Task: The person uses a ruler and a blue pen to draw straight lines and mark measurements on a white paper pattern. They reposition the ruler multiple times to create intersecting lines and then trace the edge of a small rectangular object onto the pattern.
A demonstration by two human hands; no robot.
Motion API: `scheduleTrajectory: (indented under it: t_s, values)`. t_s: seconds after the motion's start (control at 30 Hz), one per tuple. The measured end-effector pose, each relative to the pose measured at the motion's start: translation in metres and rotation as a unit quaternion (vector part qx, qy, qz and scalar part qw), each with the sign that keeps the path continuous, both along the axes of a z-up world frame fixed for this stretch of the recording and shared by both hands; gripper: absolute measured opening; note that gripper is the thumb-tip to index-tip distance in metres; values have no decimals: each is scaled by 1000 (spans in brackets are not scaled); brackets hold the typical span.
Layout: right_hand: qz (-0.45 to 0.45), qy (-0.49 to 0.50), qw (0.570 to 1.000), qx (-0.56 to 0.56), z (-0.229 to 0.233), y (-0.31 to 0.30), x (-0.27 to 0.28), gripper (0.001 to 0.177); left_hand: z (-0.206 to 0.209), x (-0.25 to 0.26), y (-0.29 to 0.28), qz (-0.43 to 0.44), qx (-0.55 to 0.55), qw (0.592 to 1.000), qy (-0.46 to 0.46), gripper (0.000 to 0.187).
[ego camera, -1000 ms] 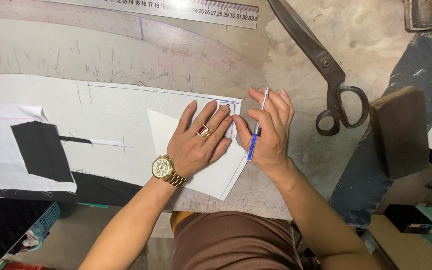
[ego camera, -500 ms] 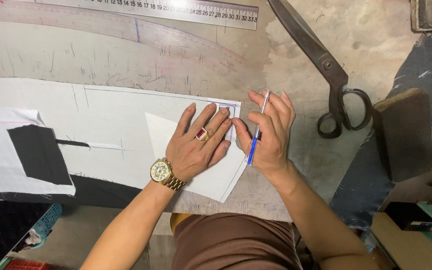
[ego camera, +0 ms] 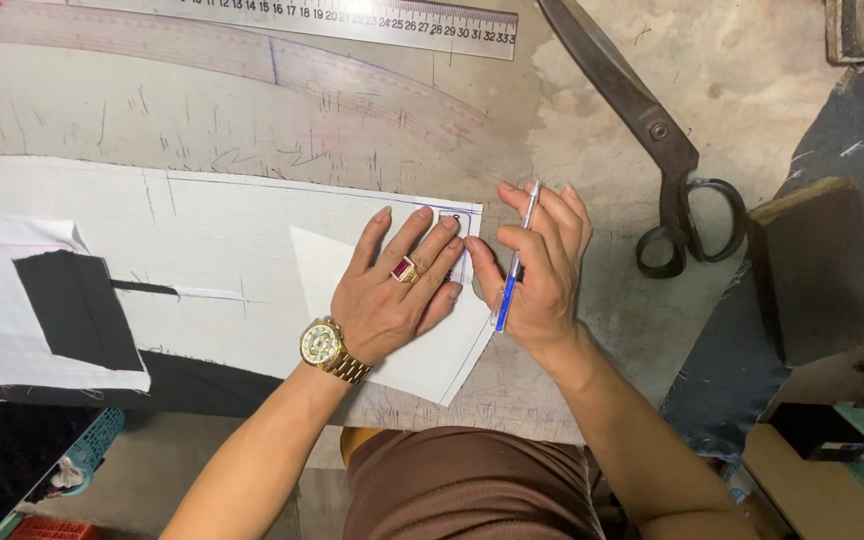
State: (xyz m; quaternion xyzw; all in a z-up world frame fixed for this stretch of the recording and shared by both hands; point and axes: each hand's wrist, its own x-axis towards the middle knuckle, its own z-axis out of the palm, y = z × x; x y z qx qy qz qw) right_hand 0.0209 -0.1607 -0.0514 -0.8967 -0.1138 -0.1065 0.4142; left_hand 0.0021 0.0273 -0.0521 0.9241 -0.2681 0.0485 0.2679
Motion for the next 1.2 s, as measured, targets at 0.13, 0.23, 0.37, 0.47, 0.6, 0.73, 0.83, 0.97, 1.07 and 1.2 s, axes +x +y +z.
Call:
scheduleTrajectory:
  t_s: [0.13, 0.23, 0.37, 0.47, 0.6, 0.73, 0.83, 0.97, 1.07, 1.2]
  values:
    - [4, 2, 1000, -3, 0, -1, -1, 28, 1, 0, 0, -3, -1, 1000, 1, 44]
    - [9, 0, 1000, 1, -1, -3, 0, 27, 0, 1, 1, -6, 3, 1000, -3, 44]
    - [4, 1, 1000, 0, 0, -2, 0, 27, -1, 0, 1, -5, 3, 1000, -4, 44]
    - [5, -1, 1000, -1, 0, -2, 0, 27, 0, 1, 0, -3, 0, 1000, -4, 44]
    - [4, -6, 1000, -1, 0, -2, 1, 27, 1, 1, 1, -3, -1, 1000, -6, 43]
    - [4, -10, 1000, -4, -1, -2, 0, 27, 1, 2, 1, -4, 5, 1000, -9, 43]
    - [5, -10, 1000, -7, 0, -2, 0, 27, 0, 2, 1, -3, 5, 1000, -9, 43]
    - [5, -8, 1000, -6, 1, -1, 1, 27, 0, 2, 1, -4, 3, 1000, -9, 43]
    - [5, -9, 1000, -6, 1, -1, 2, 27, 0, 2, 1, -3, 1, 1000, -7, 42]
    - [5, -7, 1000, -7, 0, -2, 0, 27, 0, 2, 1, -6, 2, 1000, -9, 43]
